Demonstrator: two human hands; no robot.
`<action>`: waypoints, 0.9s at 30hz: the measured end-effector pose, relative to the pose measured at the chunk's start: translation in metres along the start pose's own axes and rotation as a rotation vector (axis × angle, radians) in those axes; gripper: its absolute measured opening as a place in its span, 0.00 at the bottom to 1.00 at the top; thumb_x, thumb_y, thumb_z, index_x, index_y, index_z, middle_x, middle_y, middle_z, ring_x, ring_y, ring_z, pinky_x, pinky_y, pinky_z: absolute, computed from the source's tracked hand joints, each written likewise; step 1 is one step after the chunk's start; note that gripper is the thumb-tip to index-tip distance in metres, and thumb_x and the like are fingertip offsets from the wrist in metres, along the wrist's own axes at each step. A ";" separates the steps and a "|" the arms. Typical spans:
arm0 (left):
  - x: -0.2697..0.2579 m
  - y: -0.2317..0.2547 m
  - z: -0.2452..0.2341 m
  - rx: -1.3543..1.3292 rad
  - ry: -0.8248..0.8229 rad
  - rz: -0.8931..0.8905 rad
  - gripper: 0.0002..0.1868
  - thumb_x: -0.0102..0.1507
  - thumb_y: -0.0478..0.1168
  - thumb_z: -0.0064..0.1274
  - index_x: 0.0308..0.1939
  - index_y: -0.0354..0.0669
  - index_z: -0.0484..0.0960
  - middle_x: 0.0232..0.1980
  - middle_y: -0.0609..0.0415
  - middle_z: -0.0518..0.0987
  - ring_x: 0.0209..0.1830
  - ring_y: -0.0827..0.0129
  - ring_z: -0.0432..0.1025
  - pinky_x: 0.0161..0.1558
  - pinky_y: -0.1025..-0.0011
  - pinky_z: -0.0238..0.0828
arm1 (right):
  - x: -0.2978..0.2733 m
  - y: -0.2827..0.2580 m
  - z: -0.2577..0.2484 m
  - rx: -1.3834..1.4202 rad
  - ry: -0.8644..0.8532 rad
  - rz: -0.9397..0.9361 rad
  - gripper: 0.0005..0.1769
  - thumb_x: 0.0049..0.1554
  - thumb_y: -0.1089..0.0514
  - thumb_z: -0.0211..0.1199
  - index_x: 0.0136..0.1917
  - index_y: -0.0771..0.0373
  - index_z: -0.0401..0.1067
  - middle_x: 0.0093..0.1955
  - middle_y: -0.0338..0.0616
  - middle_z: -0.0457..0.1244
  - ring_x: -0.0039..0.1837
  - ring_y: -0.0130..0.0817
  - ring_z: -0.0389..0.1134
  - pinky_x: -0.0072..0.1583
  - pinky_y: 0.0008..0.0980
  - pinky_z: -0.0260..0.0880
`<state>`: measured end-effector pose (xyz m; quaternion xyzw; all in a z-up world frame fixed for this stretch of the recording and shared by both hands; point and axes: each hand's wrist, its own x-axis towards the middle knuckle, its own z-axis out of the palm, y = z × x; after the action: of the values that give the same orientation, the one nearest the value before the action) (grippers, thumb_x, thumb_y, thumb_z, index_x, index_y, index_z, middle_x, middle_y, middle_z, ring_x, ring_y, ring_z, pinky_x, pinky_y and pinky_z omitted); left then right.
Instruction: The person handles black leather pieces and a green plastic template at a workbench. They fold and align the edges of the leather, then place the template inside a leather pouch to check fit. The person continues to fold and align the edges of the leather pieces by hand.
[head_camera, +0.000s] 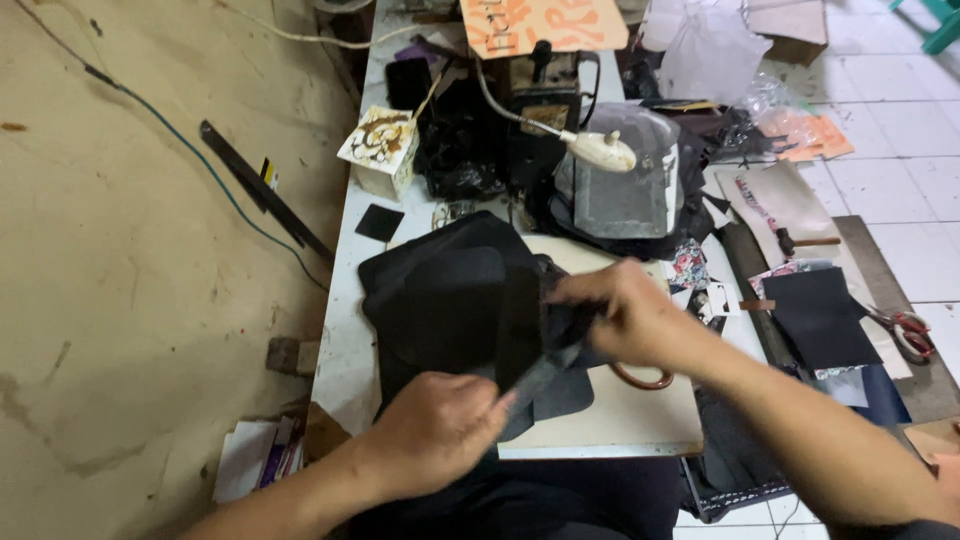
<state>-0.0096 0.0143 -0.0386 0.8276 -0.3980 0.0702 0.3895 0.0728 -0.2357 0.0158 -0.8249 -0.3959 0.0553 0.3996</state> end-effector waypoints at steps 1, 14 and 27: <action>-0.007 -0.004 -0.002 -0.001 0.002 -0.047 0.22 0.71 0.37 0.51 0.24 0.42 0.61 0.20 0.51 0.64 0.16 0.54 0.63 0.23 0.55 0.53 | 0.001 0.000 -0.007 0.057 0.009 0.061 0.29 0.42 0.76 0.46 0.48 0.60 0.81 0.39 0.33 0.75 0.44 0.17 0.74 0.43 0.24 0.73; 0.038 0.011 -0.048 0.247 -0.009 -0.466 0.18 0.71 0.48 0.43 0.34 0.42 0.78 0.21 0.52 0.76 0.16 0.69 0.73 0.15 0.75 0.66 | 0.008 -0.019 0.037 -0.396 -0.107 0.151 0.04 0.49 0.65 0.66 0.37 0.57 0.76 0.26 0.43 0.68 0.30 0.42 0.73 0.34 0.33 0.71; 0.035 0.007 -0.040 0.260 -0.087 -0.276 0.11 0.71 0.36 0.43 0.41 0.37 0.81 0.33 0.44 0.82 0.28 0.62 0.80 0.26 0.71 0.78 | 0.000 -0.010 0.008 -0.760 -0.071 0.064 0.05 0.54 0.62 0.60 0.41 0.54 0.76 0.28 0.44 0.68 0.34 0.45 0.74 0.38 0.44 0.74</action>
<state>0.0167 0.0185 0.0072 0.9199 -0.2848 0.0310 0.2678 0.0637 -0.2277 0.0174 -0.9237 -0.3759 -0.0547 0.0493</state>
